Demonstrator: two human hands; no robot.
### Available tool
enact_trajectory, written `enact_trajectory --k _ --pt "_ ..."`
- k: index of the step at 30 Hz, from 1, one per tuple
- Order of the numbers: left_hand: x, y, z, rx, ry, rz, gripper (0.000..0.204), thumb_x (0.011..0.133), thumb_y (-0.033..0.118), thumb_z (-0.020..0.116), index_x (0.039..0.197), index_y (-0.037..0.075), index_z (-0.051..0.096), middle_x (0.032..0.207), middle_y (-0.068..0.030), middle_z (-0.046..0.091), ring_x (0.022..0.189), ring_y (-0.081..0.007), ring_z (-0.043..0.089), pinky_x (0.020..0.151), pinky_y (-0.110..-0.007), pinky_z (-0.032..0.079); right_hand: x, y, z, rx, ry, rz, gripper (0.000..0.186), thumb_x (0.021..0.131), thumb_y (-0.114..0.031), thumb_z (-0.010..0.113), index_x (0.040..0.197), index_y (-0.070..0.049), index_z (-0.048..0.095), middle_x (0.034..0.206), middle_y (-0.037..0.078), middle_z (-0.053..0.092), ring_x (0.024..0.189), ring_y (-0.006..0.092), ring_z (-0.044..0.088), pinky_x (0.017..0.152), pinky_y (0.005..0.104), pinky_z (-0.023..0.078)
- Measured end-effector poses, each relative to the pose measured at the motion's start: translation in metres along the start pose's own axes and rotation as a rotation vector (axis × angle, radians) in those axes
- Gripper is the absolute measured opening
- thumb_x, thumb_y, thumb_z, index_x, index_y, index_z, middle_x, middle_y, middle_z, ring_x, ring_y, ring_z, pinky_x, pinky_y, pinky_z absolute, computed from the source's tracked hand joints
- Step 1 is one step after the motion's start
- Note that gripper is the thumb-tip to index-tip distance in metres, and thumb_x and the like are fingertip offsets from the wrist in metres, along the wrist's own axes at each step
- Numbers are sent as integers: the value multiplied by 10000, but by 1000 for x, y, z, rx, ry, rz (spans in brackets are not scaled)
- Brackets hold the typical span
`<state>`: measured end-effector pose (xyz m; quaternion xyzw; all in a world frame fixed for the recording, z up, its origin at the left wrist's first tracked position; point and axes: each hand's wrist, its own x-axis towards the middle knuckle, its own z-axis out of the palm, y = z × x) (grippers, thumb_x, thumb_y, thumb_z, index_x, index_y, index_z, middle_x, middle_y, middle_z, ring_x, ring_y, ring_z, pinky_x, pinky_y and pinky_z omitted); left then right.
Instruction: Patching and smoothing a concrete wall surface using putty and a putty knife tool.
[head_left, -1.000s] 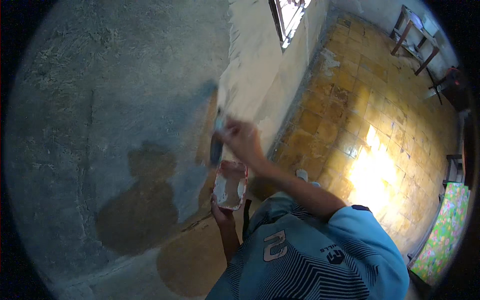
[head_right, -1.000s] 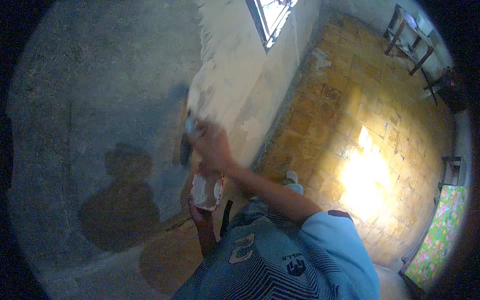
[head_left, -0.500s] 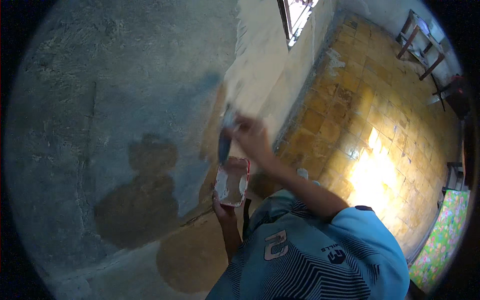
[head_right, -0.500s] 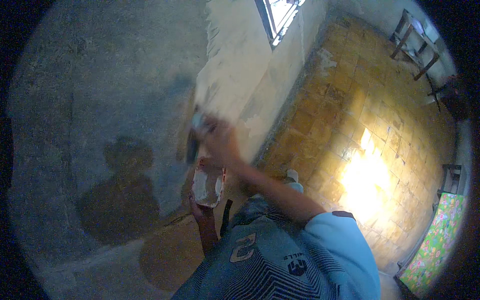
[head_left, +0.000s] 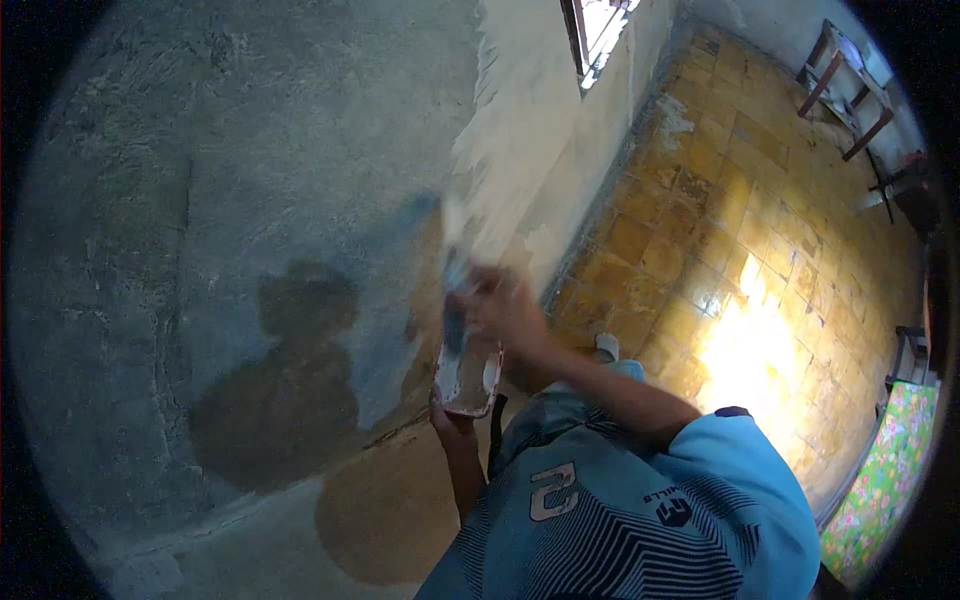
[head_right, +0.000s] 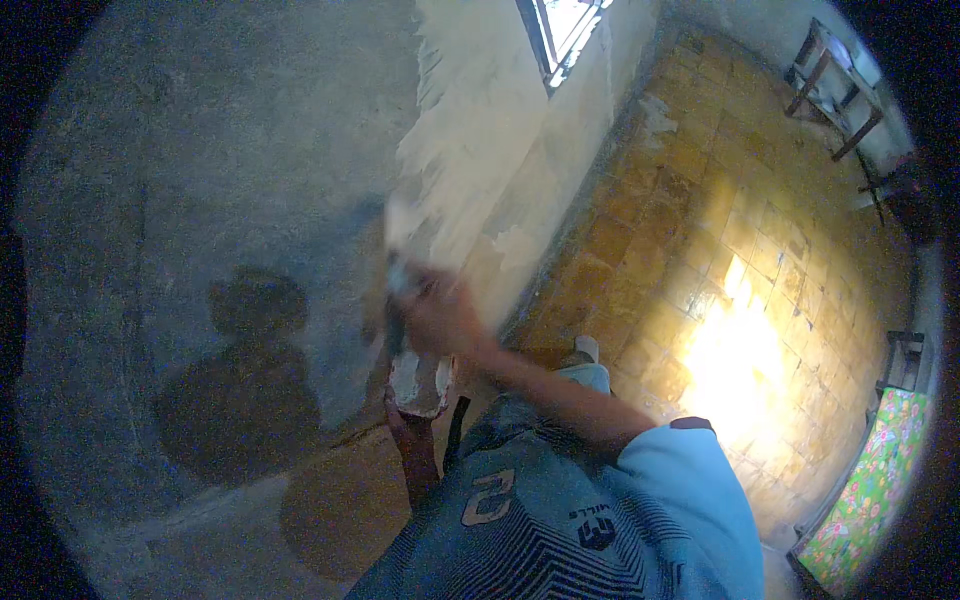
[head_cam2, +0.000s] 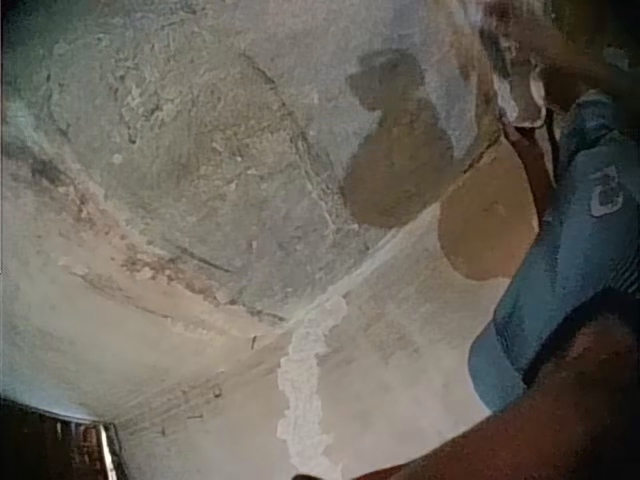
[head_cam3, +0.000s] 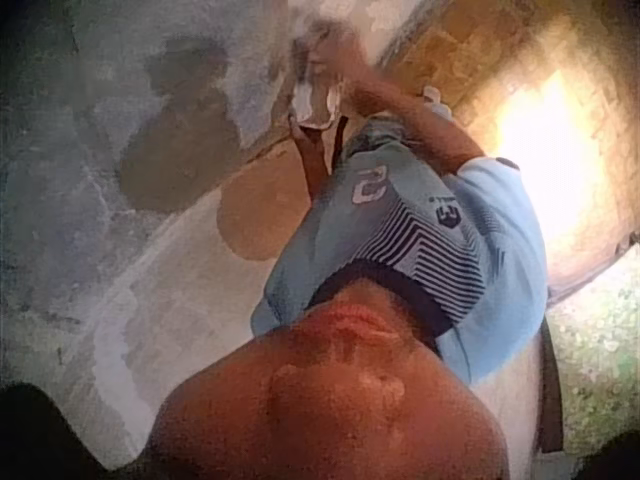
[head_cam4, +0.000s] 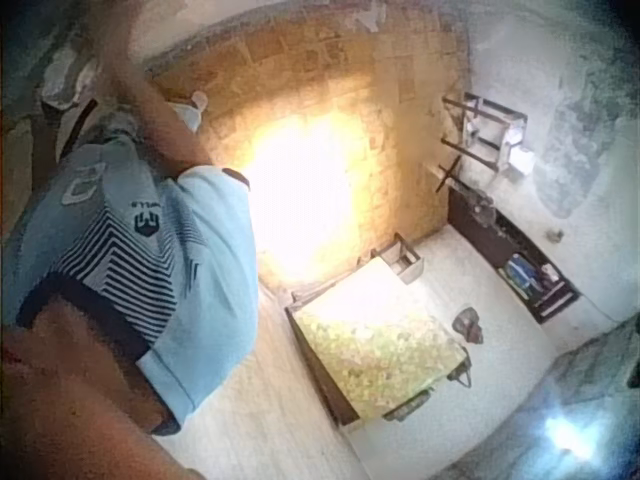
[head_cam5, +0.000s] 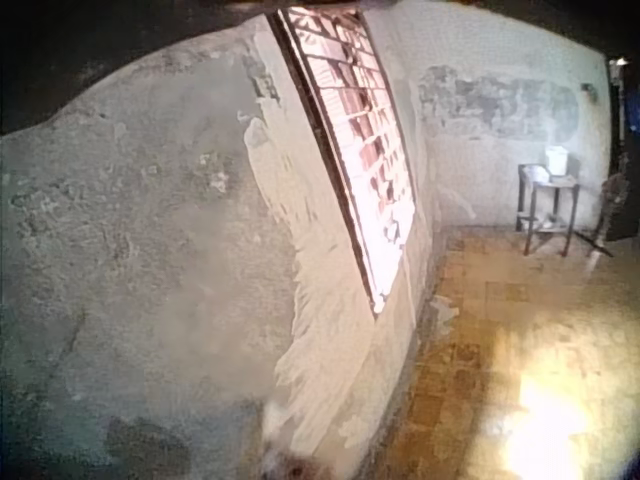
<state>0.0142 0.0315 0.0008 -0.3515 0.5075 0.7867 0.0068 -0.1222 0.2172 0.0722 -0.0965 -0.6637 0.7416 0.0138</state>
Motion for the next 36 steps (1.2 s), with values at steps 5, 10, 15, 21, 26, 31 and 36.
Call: enact_trajectory --k 5,10,15,21,26,31,36 --pt "-6 0 8 -25 -154 42 612 973 457 457 1394 18 393 1369 -157 479 1231 -300 505 968 -458 468 137 10 -82 -152 323 -149 329 808 -293 740 810 34 707 686 74 678 615 91 598 555 284 450" --pt "-1 -9 -17 -66 -114 -11 596 978 452 446 1396 30 394 1368 -158 479 1225 -301 508 963 -474 467 66 34 1 -130 16 -10 345 796 -302 735 965 -3 701 784 115 699 687 171 654 654 360 515" --pt "1 -13 -22 -24 -188 20 578 980 439 444 1396 40 395 1366 -149 483 1222 -301 510 964 -478 466 -24 -24 5 154 -187 88 322 782 -225 758 961 32 686 780 105 687 709 119 616 650 314 500" --pt "15 -23 -29 -128 -3 -40 544 997 406 419 1406 50 382 1374 -153 470 1219 -301 514 951 -471 477 105 -5 -64 -50 194 -98 357 829 -306 722 869 48 704 702 89 687 601 89 568 562 286 457" --pt "-1 -12 -4 -120 -148 -79 487 993 325 434 1397 54 404 1326 -132 513 1137 -263 561 864 -409 523 49 55 4 -232 15 15 418 788 -312 772 1008 35 691 841 120 722 702 170 667 637 307 528" --pt "2 -10 -6 -123 -147 -57 486 992 323 436 1394 52 408 1311 -126 523 1114 -250 567 848 -393 524 -39 17 9 -1 -226 -18 338 790 -156 752 1073 14 678 900 113 711 819 166 659 740 329 540" --pt "4 -14 -2 -122 -172 -49 484 990 321 439 1390 49 413 1293 -119 535 1086 -233 574 827 -374 526 85 45 -54 -73 177 -32 469 769 -382 764 970 36 694 764 140 693 671 178 662 617 348 517"
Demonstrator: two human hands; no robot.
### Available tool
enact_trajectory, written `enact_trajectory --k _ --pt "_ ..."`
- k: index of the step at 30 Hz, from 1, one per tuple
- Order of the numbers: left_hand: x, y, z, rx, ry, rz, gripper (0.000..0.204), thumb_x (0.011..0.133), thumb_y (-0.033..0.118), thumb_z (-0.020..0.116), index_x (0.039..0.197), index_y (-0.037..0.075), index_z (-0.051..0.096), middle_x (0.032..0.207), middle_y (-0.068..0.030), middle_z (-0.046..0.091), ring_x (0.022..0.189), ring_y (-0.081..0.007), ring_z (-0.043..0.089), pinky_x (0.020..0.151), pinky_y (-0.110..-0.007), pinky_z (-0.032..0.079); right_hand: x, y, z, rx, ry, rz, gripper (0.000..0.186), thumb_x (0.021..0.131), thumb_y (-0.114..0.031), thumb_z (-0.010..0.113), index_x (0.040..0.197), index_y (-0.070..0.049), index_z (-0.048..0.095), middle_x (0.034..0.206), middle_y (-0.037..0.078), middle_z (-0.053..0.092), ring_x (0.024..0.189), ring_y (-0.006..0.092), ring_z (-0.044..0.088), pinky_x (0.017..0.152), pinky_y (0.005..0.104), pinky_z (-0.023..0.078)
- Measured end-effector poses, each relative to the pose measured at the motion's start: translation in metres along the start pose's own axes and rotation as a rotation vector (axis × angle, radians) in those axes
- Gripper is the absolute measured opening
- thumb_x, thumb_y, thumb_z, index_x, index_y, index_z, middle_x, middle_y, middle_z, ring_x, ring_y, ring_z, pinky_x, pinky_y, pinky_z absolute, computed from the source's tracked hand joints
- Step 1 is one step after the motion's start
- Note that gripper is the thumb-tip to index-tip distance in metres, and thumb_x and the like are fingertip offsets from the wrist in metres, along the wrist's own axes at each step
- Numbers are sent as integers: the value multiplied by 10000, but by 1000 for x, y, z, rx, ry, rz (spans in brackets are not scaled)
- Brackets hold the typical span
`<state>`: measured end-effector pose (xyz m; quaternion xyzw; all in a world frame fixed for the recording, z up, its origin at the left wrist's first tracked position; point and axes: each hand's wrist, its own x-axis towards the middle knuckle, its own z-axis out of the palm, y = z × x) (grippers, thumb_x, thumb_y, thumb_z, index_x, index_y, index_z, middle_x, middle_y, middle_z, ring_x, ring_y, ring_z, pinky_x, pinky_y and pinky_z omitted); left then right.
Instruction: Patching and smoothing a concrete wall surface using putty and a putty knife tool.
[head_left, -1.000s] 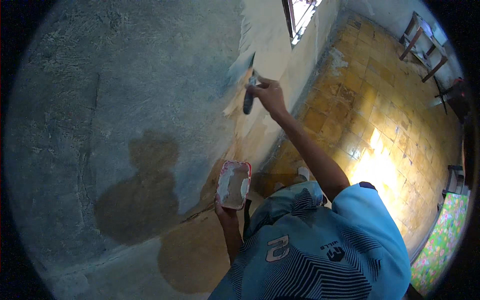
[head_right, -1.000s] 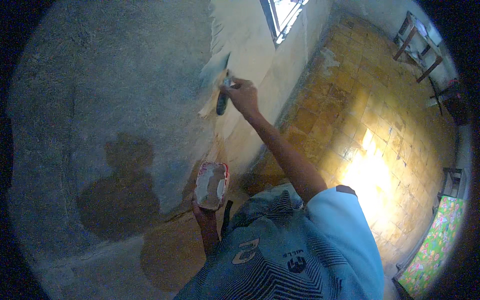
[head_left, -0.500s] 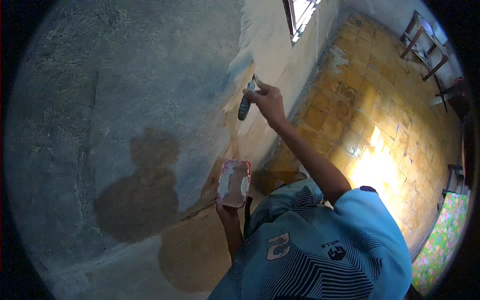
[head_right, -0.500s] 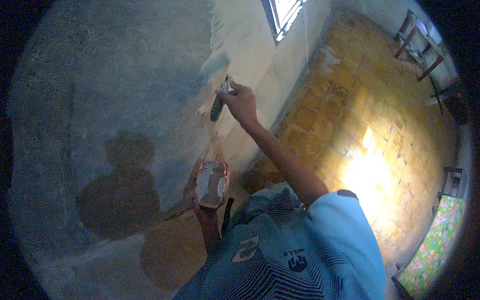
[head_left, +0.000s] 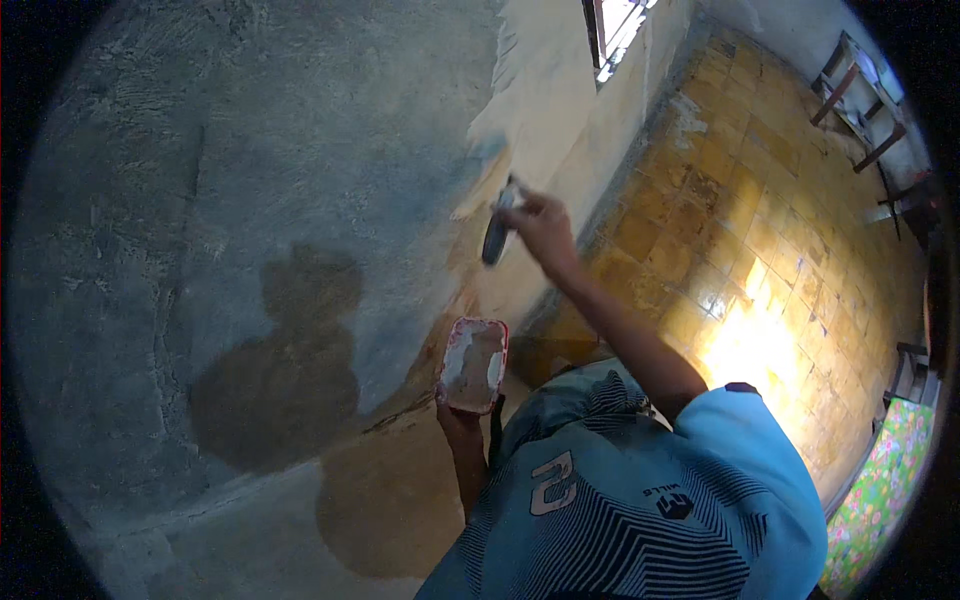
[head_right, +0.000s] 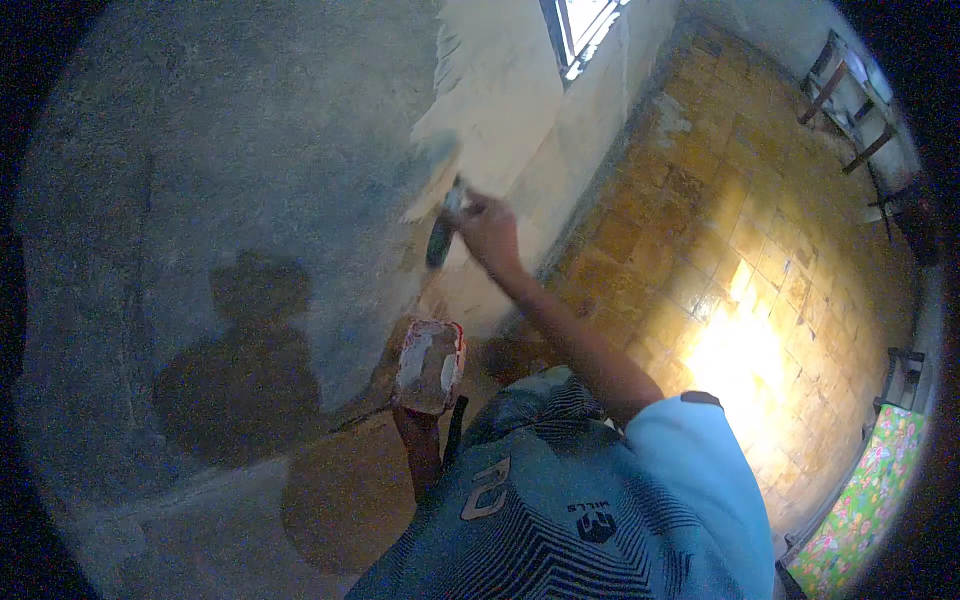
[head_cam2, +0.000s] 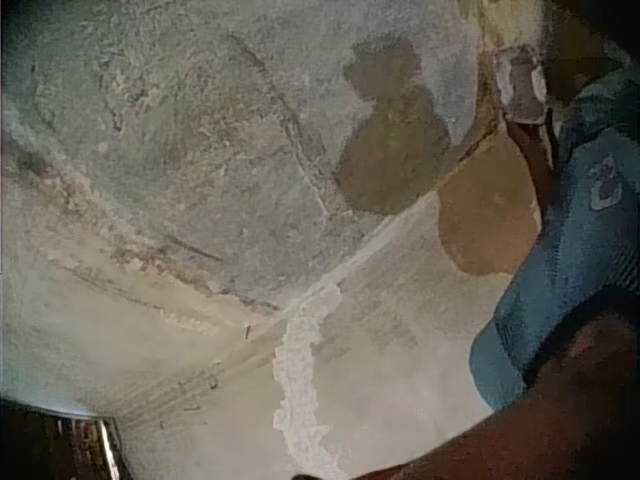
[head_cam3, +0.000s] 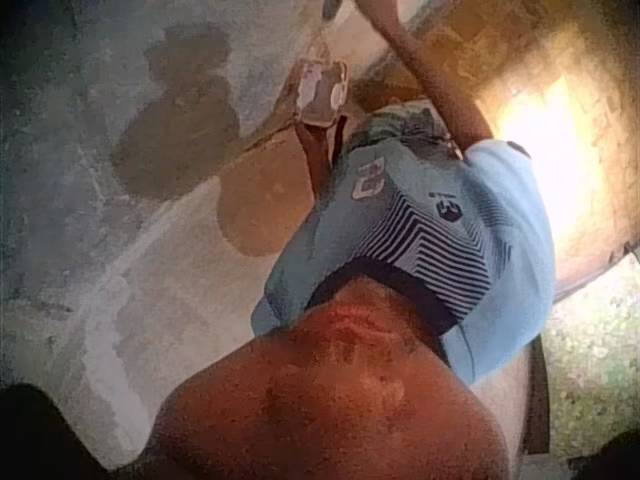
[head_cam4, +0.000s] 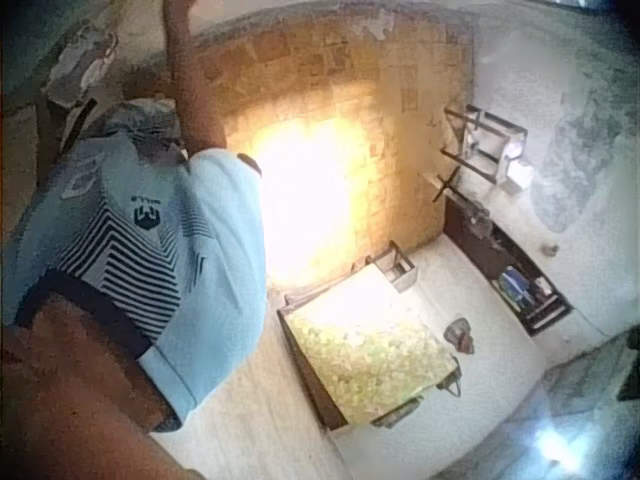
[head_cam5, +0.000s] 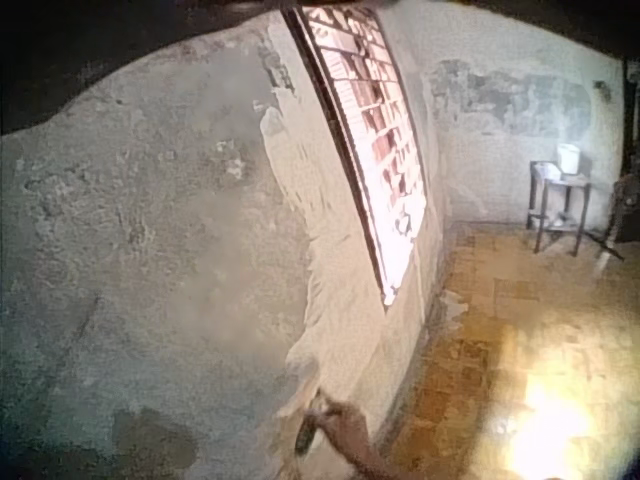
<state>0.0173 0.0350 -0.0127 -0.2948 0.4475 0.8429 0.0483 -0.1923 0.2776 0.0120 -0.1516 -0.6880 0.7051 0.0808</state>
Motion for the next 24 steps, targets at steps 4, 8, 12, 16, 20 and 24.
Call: enact_trajectory --k 4,8,12,16,20,24 --pt "2 -2 1 8 -26 13 483 989 319 441 1387 47 416 1278 -113 545 1063 -219 580 810 -358 527 22 -2 10 -21 -10 -1 354 774 -294 772 853 44 696 666 84 660 586 108 575 536 312 442" --pt "5 -2 -4 11 -44 23 482 988 317 444 1384 45 420 1263 -107 555 1040 -206 586 793 -342 528 -82 -2 61 137 -176 -337 319 771 -277 769 880 16 703 747 116 667 675 157 614 628 348 490" --pt "9 -4 -3 0 -65 20 481 986 315 446 1381 43 424 1248 -101 564 1017 -192 591 777 -326 529 -146 -28 34 -68 -724 174 307 859 -208 669 1092 -9 676 992 161 655 964 166 596 812 347 474" --pt "17 -1 12 -7 -105 39 457 980 291 458 1350 25 468 1171 -68 601 913 -127 584 712 -252 503 -121 -31 -41 -138 -861 53 309 913 -209 562 1164 -54 654 1094 162 642 1034 217 594 915 362 461" --pt "44 -5 -4 105 22 75 456 927 194 553 1335 -2 500 1224 -81 588 1074 -166 579 870 -313 498 -85 -54 -114 -286 -747 267 335 939 -195 526 1196 1 618 991 115 684 865 195 639 787 325 514" --pt "50 13 39 177 -225 270 538 861 195 630 1334 -24 497 1312 -115 551 1196 -205 530 983 -348 446 -90 -108 -135 -546 -729 170 340 961 -131 517 1267 8 570 840 74 669 706 144 613 664 292 518"
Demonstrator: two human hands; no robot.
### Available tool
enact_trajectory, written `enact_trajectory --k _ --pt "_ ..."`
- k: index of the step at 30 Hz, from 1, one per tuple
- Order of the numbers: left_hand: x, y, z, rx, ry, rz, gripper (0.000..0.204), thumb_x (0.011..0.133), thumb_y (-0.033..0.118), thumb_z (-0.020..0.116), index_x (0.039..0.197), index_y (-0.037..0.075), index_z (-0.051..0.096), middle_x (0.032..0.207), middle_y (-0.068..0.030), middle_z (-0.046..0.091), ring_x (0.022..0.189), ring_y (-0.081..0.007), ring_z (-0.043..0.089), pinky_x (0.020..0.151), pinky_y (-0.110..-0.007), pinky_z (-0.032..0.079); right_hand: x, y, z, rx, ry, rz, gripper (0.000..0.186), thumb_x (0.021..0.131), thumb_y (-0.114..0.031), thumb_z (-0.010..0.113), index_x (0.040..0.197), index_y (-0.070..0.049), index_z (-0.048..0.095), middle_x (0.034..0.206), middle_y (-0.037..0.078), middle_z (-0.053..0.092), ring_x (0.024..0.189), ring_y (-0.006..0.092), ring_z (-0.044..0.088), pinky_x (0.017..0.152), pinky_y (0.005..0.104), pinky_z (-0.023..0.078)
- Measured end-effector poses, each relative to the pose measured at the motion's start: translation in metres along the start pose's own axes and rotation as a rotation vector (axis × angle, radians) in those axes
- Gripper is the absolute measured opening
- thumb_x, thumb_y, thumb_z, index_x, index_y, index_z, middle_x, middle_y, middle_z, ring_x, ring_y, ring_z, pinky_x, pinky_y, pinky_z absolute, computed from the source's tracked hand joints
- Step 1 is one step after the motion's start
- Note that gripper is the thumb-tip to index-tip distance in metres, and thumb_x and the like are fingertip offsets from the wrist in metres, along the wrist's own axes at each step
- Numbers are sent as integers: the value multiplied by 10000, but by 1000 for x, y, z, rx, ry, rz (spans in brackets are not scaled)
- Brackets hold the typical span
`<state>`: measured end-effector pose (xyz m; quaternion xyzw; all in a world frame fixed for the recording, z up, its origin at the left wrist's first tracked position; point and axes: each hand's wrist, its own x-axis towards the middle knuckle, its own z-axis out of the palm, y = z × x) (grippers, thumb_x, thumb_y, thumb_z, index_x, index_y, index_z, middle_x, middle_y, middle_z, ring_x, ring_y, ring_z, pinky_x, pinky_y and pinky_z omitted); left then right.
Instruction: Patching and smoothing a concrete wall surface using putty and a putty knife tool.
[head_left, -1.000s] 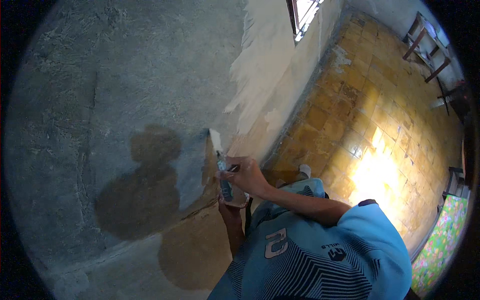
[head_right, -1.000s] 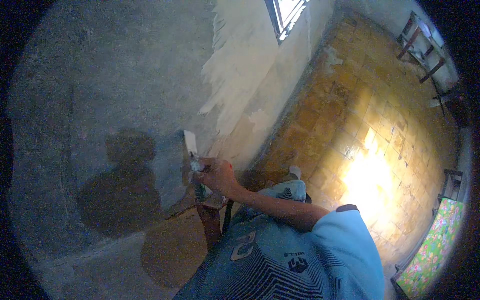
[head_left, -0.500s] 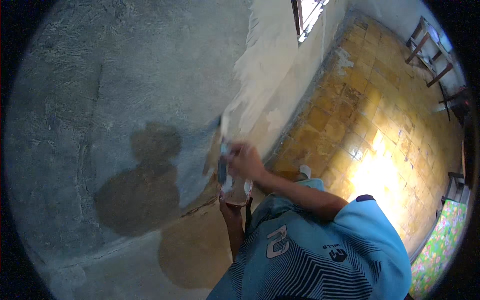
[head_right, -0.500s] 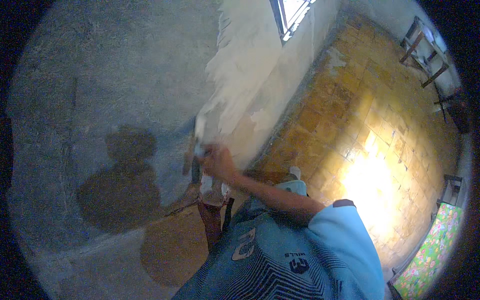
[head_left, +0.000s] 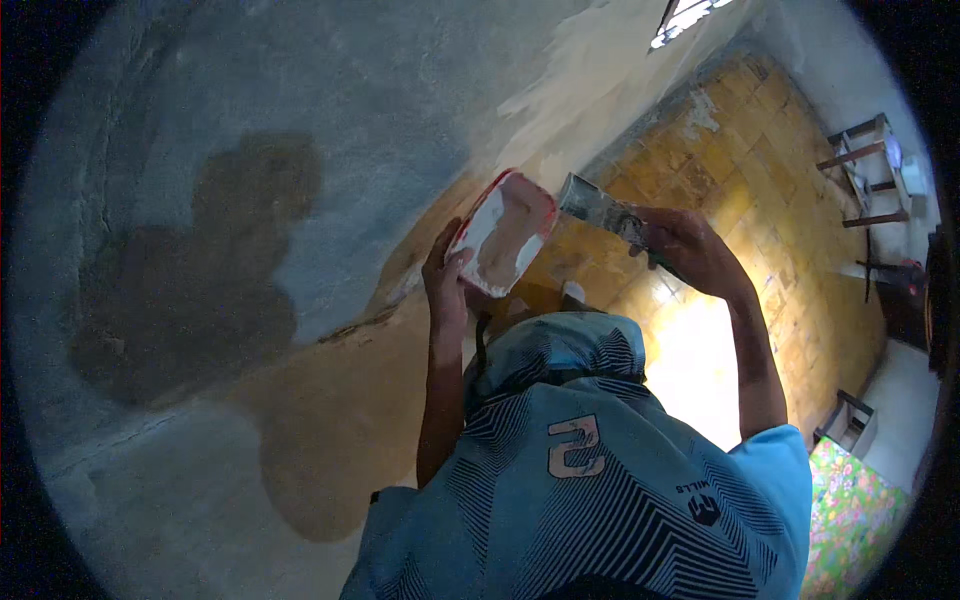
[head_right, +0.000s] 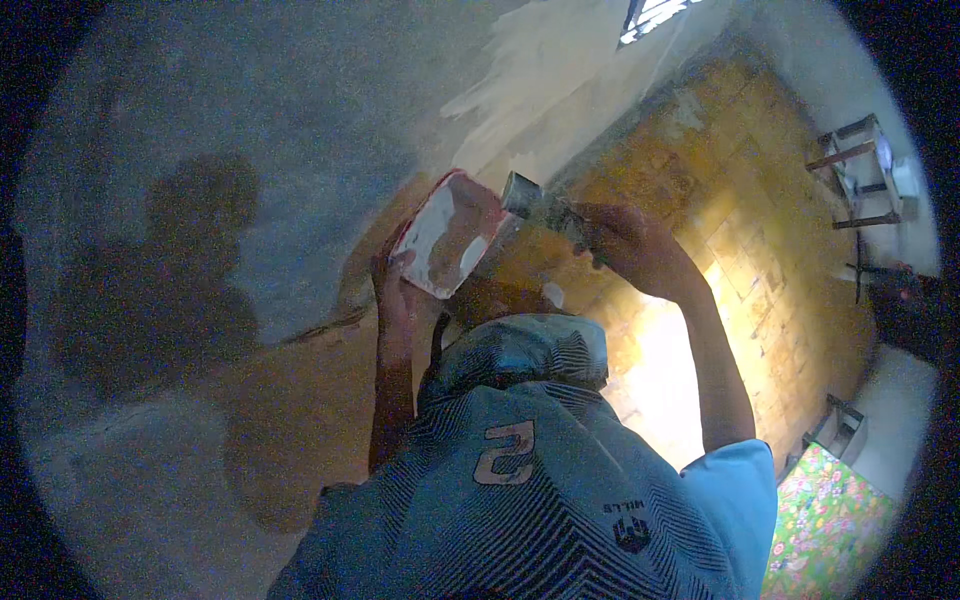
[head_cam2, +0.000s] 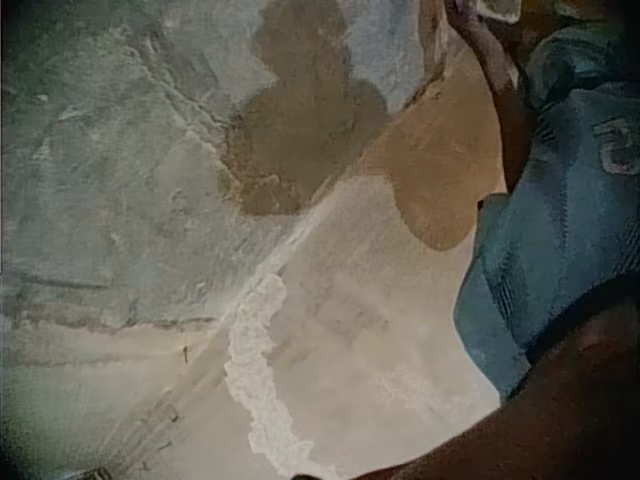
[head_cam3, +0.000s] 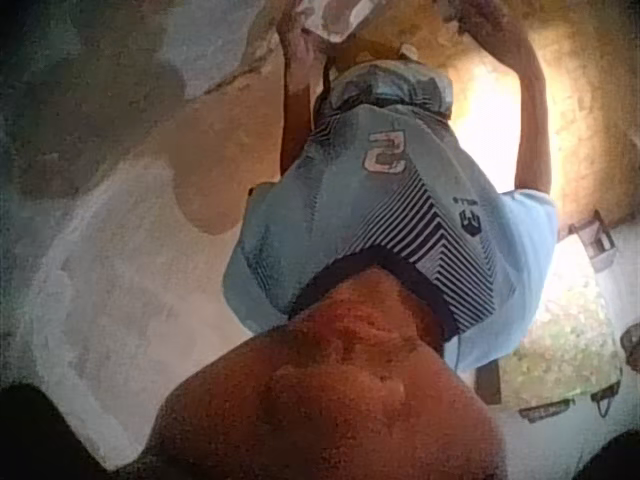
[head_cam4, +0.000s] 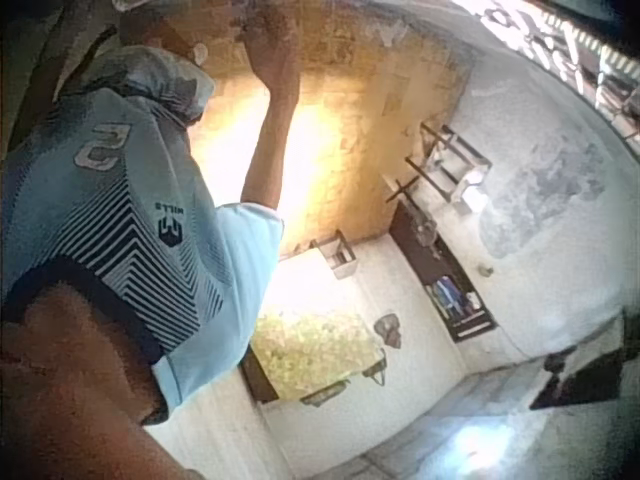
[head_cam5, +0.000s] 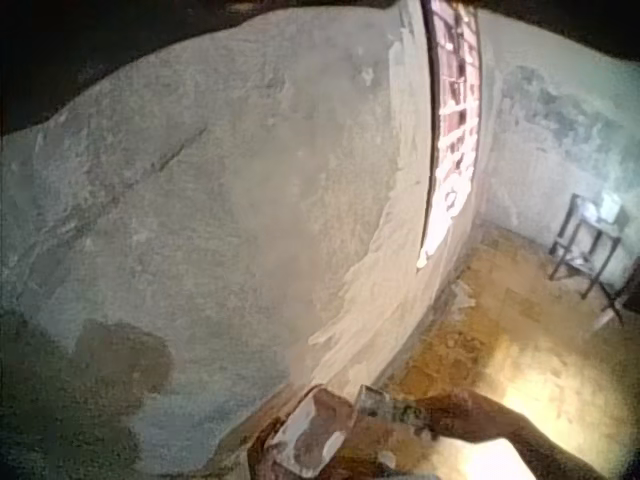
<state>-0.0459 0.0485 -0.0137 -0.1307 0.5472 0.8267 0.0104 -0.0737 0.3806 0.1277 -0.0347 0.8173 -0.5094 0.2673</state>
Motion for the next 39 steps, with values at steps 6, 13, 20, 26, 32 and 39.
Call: enact_trajectory --k 6,13,20,26,32,39 --pt "16 15 25 227 -73 60 595 762 160 747 1292 -17 544 1270 -94 565 1135 -199 560 957 -322 448 -8 -28 18 -400 7 -184 336 911 -67 519 1231 2 591 676 137 600 582 196 590 594 335 504" --pt "22 18 43 496 -63 181 535 757 192 771 1235 15 608 1015 -53 531 939 -168 575 839 -296 479 13 1 41 -553 -28 -158 288 886 -46 514 1142 3 638 685 158 627 580 209 606 580 350 505" --pt "23 7 71 649 50 184 607 700 235 813 1230 17 611 988 -100 509 900 -218 568 820 -343 486 30 28 46 -218 -141 18 260 921 -117 533 1116 -3 661 667 77 633 538 121 583 479 285 477" --pt "25 -19 77 875 171 364 575 736 224 793 1226 -5 598 1048 -104 540 942 -207 578 833 -318 482 43 62 50 199 -309 182 307 958 -212 539 1176 -21 640 747 45 657 549 85 566 473 220 460" --pt "25 -30 56 264 184 -6 454 840 212 700 1197 -49 592 1129 -106 612 1000 -172 608 840 -297 495 30 91 36 775 -242 184 291 936 -200 558 1125 9 629 793 76 681 577 113 609 464 242 493" --pt "-18 -51 24 -149 366 -253 409 885 303 620 1200 43 602 1021 -68 648 865 -159 634 667 -297 520 48 86 36 1033 106 104 240 903 -225 550 933 -13 657 679 56 633 520 128 599 442 252 489"
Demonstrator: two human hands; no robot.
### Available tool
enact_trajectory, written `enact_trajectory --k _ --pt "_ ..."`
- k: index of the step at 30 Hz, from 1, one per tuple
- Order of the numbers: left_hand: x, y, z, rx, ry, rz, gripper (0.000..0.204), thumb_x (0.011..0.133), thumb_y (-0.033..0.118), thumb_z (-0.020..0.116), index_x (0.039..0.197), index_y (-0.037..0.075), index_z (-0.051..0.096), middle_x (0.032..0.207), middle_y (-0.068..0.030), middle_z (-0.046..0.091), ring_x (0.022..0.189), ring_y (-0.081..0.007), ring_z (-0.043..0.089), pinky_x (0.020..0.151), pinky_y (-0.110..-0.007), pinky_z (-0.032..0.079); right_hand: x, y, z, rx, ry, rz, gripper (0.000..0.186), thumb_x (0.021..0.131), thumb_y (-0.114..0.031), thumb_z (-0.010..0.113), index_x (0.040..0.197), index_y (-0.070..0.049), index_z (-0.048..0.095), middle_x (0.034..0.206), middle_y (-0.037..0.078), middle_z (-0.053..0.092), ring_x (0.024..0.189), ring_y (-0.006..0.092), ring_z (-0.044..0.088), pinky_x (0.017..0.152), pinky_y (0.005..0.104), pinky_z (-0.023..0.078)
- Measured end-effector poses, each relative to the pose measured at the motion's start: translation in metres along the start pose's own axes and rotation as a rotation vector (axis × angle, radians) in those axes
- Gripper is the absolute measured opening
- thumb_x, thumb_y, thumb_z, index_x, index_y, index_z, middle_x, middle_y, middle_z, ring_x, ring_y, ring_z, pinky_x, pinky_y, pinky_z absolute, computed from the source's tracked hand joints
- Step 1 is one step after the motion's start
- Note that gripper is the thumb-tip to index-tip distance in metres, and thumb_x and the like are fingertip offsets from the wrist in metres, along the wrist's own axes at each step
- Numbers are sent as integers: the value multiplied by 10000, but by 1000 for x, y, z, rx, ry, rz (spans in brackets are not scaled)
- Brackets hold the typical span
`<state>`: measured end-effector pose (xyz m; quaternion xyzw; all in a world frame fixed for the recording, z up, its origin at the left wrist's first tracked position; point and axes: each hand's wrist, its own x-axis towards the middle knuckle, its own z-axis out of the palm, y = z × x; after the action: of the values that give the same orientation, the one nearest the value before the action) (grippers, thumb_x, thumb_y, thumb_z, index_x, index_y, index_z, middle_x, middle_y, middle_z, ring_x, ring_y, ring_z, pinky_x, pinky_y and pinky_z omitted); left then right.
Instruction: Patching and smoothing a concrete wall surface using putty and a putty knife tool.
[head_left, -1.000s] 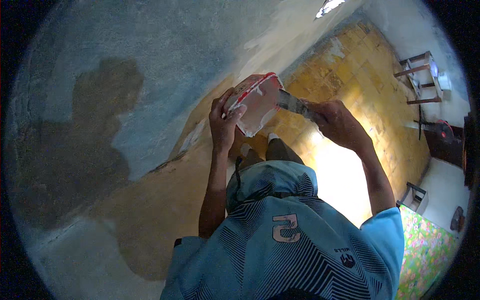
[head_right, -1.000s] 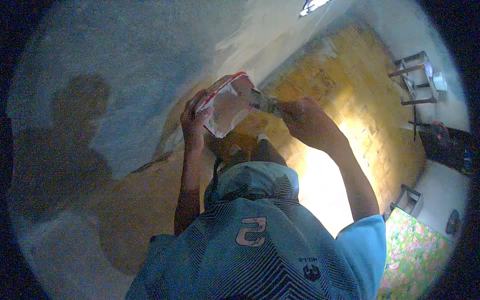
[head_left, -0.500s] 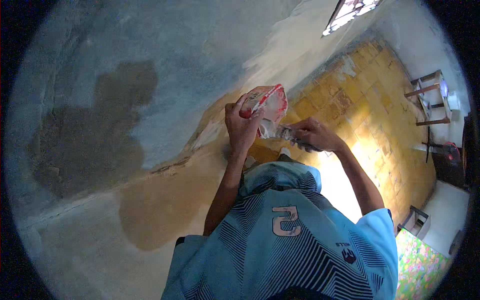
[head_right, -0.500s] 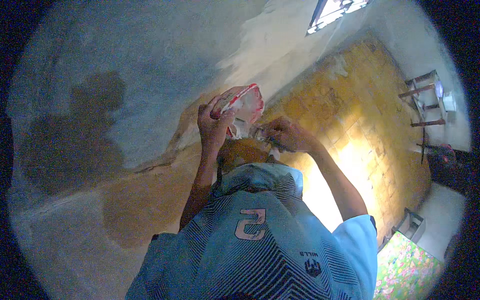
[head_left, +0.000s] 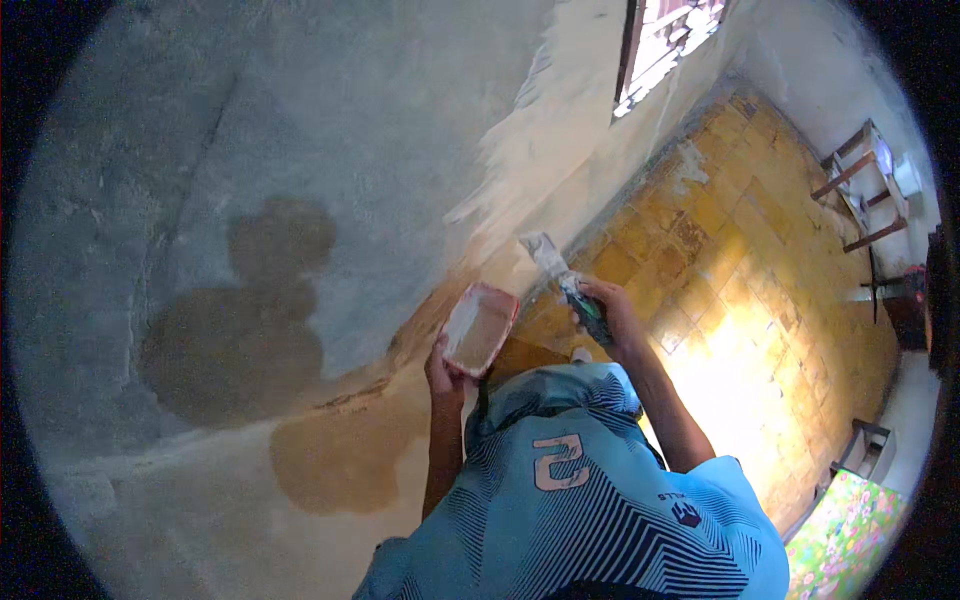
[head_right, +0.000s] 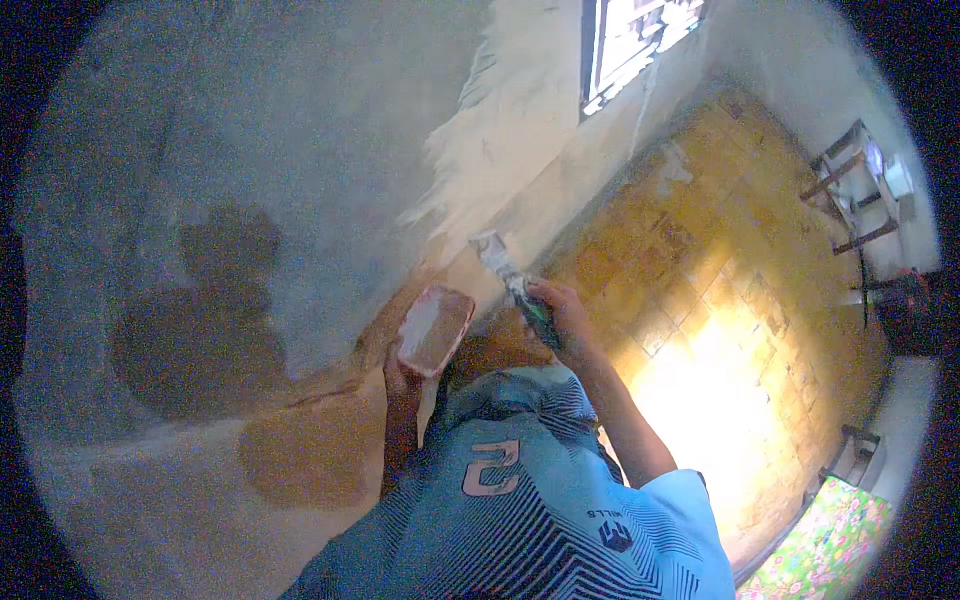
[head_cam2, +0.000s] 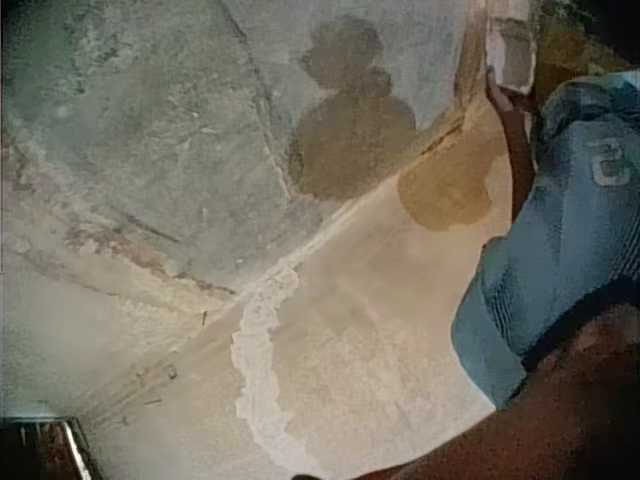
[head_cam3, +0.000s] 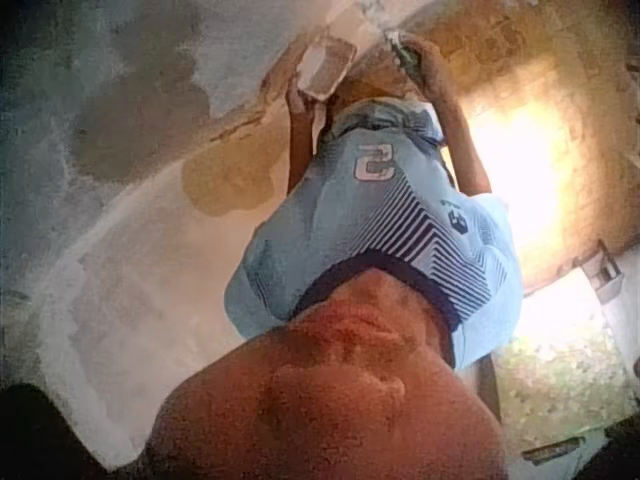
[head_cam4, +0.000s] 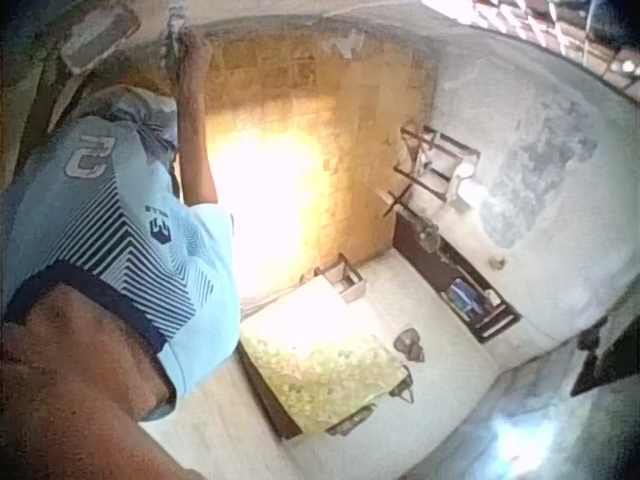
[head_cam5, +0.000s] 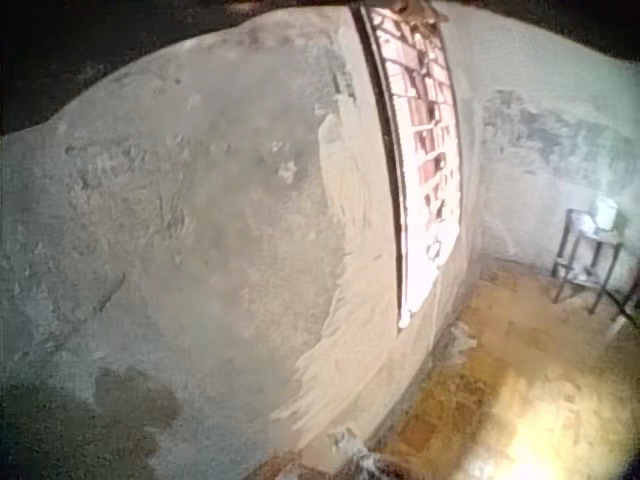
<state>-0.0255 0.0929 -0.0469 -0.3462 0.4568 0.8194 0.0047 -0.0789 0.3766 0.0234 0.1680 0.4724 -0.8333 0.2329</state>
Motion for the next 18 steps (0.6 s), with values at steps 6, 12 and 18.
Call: enact_trajectory --k 6,12,18 --pt "-8 0 -26 9 8 -50 242 890 306 610 1005 94 625 677 35 539 493 -70 451 437 -265 389 38 -51 68 76 218 -381 291 899 -202 528 1100 -13 621 760 71 628 586 123 572 515 265 495" --pt "1 7 -49 30 -15 -37 197 868 260 621 961 86 619 746 18 578 559 -79 508 451 -254 396 90 -69 152 131 355 -827 278 914 -132 590 1149 15 589 852 45 599 706 86 556 608 255 514" --pt "-4 19 -77 94 15 -46 244 858 245 627 1018 62 632 945 -47 634 806 -170 635 581 -291 508 96 -78 192 -150 433 -887 190 866 -139 667 851 46 625 636 3 554 577 88 516 557 247 444"
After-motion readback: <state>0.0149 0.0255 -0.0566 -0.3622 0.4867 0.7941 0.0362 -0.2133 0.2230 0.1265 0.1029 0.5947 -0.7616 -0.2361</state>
